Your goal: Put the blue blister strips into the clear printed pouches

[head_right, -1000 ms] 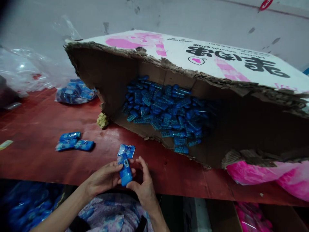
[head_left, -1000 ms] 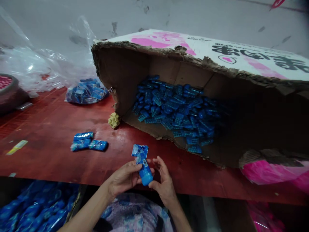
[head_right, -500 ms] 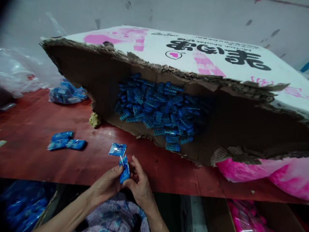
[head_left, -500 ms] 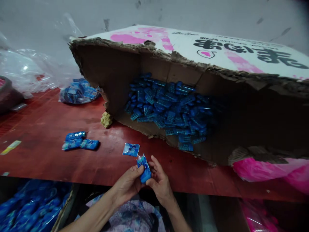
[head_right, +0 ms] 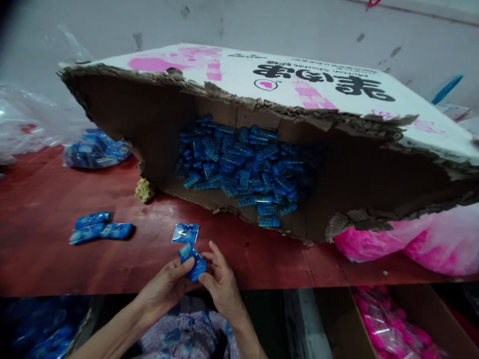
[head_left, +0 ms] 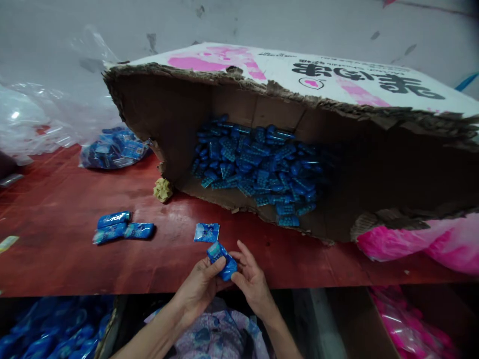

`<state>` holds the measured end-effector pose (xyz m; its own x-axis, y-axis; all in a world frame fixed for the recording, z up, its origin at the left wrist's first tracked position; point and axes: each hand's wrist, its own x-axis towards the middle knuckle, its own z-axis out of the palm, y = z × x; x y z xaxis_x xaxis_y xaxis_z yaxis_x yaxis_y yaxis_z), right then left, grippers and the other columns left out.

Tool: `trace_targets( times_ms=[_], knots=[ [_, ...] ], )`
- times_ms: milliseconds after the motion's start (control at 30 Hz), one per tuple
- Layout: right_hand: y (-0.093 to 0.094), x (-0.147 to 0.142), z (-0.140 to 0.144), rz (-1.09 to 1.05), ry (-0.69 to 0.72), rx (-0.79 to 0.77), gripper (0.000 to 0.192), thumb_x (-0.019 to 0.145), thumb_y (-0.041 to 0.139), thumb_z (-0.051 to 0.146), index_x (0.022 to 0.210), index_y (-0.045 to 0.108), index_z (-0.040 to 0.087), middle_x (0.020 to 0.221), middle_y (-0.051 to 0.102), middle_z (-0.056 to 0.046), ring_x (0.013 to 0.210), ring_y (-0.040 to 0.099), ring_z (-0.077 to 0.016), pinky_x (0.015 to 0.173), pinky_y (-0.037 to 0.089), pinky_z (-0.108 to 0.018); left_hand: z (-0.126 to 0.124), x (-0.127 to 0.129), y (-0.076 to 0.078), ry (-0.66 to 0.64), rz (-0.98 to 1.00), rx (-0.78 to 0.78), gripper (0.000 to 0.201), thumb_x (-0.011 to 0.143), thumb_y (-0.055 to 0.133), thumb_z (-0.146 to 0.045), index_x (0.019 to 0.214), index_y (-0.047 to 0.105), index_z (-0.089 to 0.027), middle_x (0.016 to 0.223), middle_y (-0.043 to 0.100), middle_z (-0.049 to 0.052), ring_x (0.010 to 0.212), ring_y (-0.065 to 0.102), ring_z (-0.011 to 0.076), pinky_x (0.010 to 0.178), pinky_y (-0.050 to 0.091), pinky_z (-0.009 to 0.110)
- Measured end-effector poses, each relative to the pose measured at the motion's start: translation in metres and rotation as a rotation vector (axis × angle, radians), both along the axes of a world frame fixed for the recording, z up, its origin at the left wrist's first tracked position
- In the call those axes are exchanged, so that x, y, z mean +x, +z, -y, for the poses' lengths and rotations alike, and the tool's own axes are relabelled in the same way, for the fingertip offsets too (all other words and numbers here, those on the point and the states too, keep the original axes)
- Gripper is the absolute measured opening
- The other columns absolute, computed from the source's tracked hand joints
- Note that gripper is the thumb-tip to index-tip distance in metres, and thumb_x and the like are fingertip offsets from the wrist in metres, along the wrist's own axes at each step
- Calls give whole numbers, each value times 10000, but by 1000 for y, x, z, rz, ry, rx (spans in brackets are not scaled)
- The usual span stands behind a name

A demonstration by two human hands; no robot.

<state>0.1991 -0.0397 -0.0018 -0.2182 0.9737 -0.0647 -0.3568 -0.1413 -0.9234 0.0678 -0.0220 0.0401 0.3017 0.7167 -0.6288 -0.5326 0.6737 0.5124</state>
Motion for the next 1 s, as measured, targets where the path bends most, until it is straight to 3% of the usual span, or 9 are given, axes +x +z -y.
trace_targets(
  times_ms=[133,267,467,567,767,833,933,1000],
  knots=[
    [0,-14,-1,-32,-31,-18,629,719,667,326,1277,378,325,1126,545,-26,833,570,-139,726,478,-283,-3,-20,-4,-88,103,46,200,729,618,-242,899,666,-148,785,700,72,718,635,165,752,463,314],
    [3,-24,-4,-43,-26,-40,750,622,739,397,1278,384,334,1096,529,-18,774,557,-125,681,480,-259,-6,-37,-4,-148,200,80,219,739,605,-217,929,668,-129,821,706,91,767,642,180,766,457,304],
    [13,-33,-1,82,89,-9,822,566,746,486,1289,386,331,1153,521,-36,1000,538,-205,810,455,-309,3,-46,-6,-100,230,81,266,650,697,-230,899,685,-139,791,712,71,808,641,195,813,440,303],
    [10,-37,1,109,91,-10,789,595,721,500,1290,385,335,1163,525,-35,967,555,-196,774,469,-291,9,-44,-8,-36,203,44,295,616,724,-264,884,686,-147,767,712,58,751,645,178,765,457,280],
    [-3,-44,-1,96,53,27,670,697,660,462,1290,383,322,1145,532,-42,932,571,-184,763,479,-304,8,-45,-5,16,148,23,228,706,642,-302,857,668,-134,767,709,75,715,649,180,722,490,306],
    [-4,-44,-6,272,43,110,608,742,635,405,1289,381,328,1147,531,-40,900,568,-170,779,472,-309,1,-56,-1,120,77,19,162,741,604,-276,805,657,-137,762,709,71,719,655,185,742,497,327],
    [-1,-44,-22,699,-19,293,467,799,584,285,1244,445,307,1136,533,-42,908,544,-172,832,436,-321,-13,-92,0,442,-61,1,207,813,489,-299,747,629,-163,715,703,52,716,666,195,739,514,362],
    [0,-47,-38,981,-73,405,394,818,548,235,1205,488,279,1115,547,-53,957,522,-198,848,410,-341,-20,-124,-4,641,-70,29,293,845,397,-360,807,622,-176,811,705,75,830,658,229,727,524,387]
  ],
)
